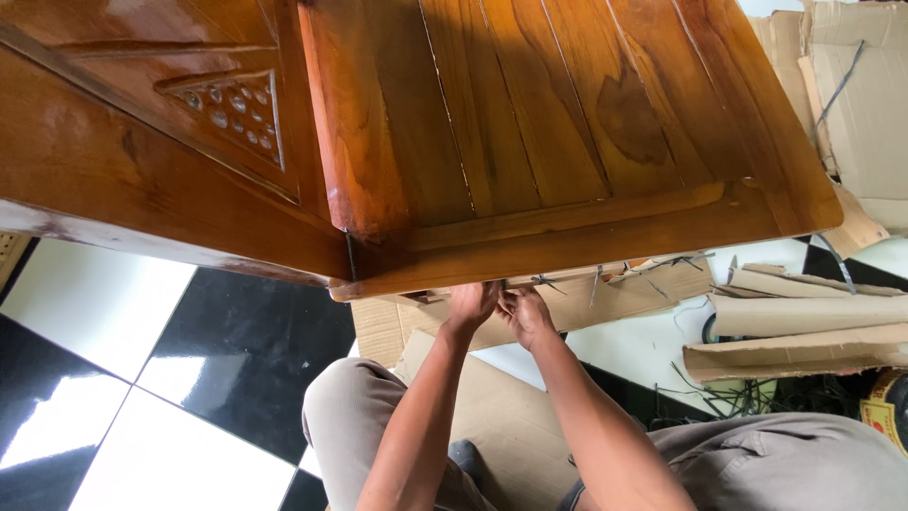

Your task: Wrap the legs of a wooden chair with cardboard and secure them with wire ties.

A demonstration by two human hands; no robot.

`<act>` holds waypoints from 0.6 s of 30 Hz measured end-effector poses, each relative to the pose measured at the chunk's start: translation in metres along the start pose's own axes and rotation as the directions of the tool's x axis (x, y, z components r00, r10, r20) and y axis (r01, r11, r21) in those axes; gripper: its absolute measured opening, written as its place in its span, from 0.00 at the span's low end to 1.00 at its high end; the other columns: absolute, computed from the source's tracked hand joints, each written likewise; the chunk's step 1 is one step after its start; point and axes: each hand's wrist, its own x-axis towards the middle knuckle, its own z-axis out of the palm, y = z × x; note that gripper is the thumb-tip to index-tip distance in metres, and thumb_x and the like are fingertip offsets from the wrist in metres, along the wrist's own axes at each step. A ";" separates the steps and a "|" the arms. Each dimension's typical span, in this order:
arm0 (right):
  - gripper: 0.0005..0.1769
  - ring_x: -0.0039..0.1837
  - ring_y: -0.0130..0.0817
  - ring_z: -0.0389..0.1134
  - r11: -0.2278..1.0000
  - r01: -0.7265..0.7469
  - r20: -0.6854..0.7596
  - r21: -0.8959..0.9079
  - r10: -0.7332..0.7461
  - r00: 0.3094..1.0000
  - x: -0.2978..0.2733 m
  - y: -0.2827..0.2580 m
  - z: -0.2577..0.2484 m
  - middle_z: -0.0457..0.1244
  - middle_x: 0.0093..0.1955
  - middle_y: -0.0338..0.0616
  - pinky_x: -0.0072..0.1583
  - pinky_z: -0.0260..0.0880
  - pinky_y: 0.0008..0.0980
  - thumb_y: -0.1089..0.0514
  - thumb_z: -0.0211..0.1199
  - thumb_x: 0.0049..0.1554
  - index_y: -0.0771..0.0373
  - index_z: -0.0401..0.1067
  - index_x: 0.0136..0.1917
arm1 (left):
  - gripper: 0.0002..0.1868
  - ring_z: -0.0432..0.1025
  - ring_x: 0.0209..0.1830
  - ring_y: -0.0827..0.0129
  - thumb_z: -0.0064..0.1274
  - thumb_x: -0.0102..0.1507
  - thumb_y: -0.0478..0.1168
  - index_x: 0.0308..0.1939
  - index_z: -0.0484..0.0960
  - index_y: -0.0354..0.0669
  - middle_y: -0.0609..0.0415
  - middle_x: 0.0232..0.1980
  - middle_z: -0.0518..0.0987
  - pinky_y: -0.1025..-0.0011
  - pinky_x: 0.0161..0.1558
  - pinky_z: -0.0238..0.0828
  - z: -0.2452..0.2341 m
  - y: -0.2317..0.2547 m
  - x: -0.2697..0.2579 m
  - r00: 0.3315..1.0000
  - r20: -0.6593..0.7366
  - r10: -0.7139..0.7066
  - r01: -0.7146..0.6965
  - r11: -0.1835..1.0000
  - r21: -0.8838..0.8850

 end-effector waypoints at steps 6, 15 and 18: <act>0.08 0.33 0.28 0.57 0.916 0.155 -0.022 -0.371 -0.175 0.984 -0.066 -0.020 0.038 0.59 0.29 0.42 0.41 0.62 0.28 0.55 0.52 0.65 0.61 0.68 0.47 | 0.10 0.76 0.28 0.43 0.55 0.62 0.44 0.29 0.81 0.44 0.45 0.24 0.79 0.51 0.34 0.73 -0.001 0.007 0.001 0.992 0.001 -0.127 0.127 0.991 -0.031; 0.12 0.44 0.33 0.66 0.658 0.163 -0.041 -0.735 -0.283 0.958 -0.079 -0.016 0.030 0.67 0.41 0.39 0.48 0.68 0.34 0.49 0.56 0.64 0.45 0.81 0.51 | 0.12 0.73 0.21 0.55 0.61 0.60 0.46 0.23 0.82 0.51 0.48 0.20 0.78 0.61 0.31 0.71 0.017 -0.008 -0.008 0.974 0.013 -0.227 0.224 0.953 -0.206; 0.10 0.55 0.43 0.74 0.411 0.133 0.003 -0.902 -0.301 0.954 -0.084 -0.017 0.024 0.73 0.47 0.35 0.58 0.72 0.40 0.42 0.56 0.63 0.36 0.80 0.48 | 0.10 0.76 0.26 0.46 0.61 0.59 0.40 0.25 0.84 0.40 0.40 0.25 0.80 0.61 0.31 0.72 0.003 0.005 -0.003 0.969 0.027 -0.245 0.245 0.942 -0.229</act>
